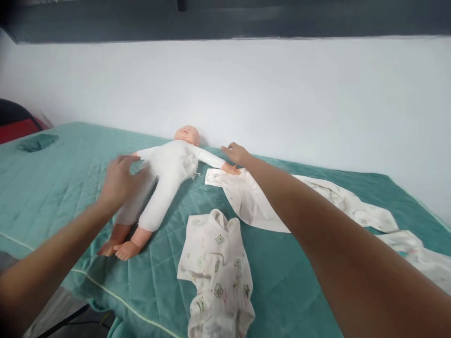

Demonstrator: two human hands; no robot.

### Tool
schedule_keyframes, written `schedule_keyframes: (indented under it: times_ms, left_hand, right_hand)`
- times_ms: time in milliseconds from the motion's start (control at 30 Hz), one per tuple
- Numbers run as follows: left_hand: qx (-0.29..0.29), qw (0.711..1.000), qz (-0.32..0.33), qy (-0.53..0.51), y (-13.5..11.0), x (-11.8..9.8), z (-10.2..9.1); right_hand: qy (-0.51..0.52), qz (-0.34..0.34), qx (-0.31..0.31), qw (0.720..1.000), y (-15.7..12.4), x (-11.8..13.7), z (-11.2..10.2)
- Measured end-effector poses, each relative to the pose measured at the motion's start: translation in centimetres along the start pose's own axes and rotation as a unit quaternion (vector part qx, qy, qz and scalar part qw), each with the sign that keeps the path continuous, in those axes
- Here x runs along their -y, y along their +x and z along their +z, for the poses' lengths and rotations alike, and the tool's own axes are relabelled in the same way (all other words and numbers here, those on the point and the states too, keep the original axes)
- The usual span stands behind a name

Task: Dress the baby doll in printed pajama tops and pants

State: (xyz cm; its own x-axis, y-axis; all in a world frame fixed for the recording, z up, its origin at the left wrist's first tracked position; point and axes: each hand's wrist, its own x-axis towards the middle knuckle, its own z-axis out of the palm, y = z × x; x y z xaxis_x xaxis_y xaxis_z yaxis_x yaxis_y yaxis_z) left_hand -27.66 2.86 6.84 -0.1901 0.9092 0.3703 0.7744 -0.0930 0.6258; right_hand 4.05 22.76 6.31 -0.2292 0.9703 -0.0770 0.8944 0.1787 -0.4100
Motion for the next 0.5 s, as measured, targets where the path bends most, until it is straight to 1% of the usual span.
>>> schedule_keyframes:
  times_ms: [33,67,100,133,167,200,233,300,333,400,500]
  left_hand:
    - [-0.017,0.998,0.051,0.033,-1.2,-1.6,0.5]
    - [0.044,0.992,0.112,0.035,-2.6,-3.3,1.1]
    - [0.098,0.983,0.153,0.022,-4.1,-4.9,2.0]
    - [0.165,0.967,0.191,0.026,-5.7,-6.2,2.9]
    - [0.215,0.951,0.219,0.034,-7.0,-7.3,4.0]
    - [0.251,0.939,0.232,0.043,-8.2,-8.1,5.0]
    - [0.284,0.927,0.240,0.053,-9.1,-8.7,6.0]
    - [0.330,0.907,0.254,0.058,-10.1,-9.8,7.6]
    - [0.342,0.900,0.267,0.055,-10.3,-10.6,8.2]
    - [0.330,0.893,0.304,0.046,-10.3,-12.8,8.9]
    - [0.247,0.891,0.381,0.023,-10.5,-17.8,9.8]
  right_hand:
    - [-0.032,0.025,-0.001,0.999,-1.5,-2.3,-0.7]
    - [-0.064,0.044,-0.001,0.997,-3.1,-4.4,-1.4]
    - [-0.093,0.056,0.005,0.994,-4.8,-6.5,-2.2]
    - [-0.119,0.062,0.013,0.991,-6.6,-8.3,-2.9]
    - [-0.141,0.062,0.022,0.988,-8.4,-9.8,-3.7]
    - [-0.160,0.059,0.030,0.985,-10.1,-11.0,-4.4]
    - [-0.177,0.053,0.035,0.982,-11.7,-11.9,-5.1]
    - [-0.203,0.037,0.032,0.978,-14.5,-12.8,-6.4]
    - [-0.213,0.027,0.024,0.976,-15.8,-12.9,-7.0]
    - [-0.226,0.007,0.005,0.974,-18.5,-12.4,-8.2]
    - [-0.224,-0.051,-0.023,0.973,-22.9,-10.5,-9.9]
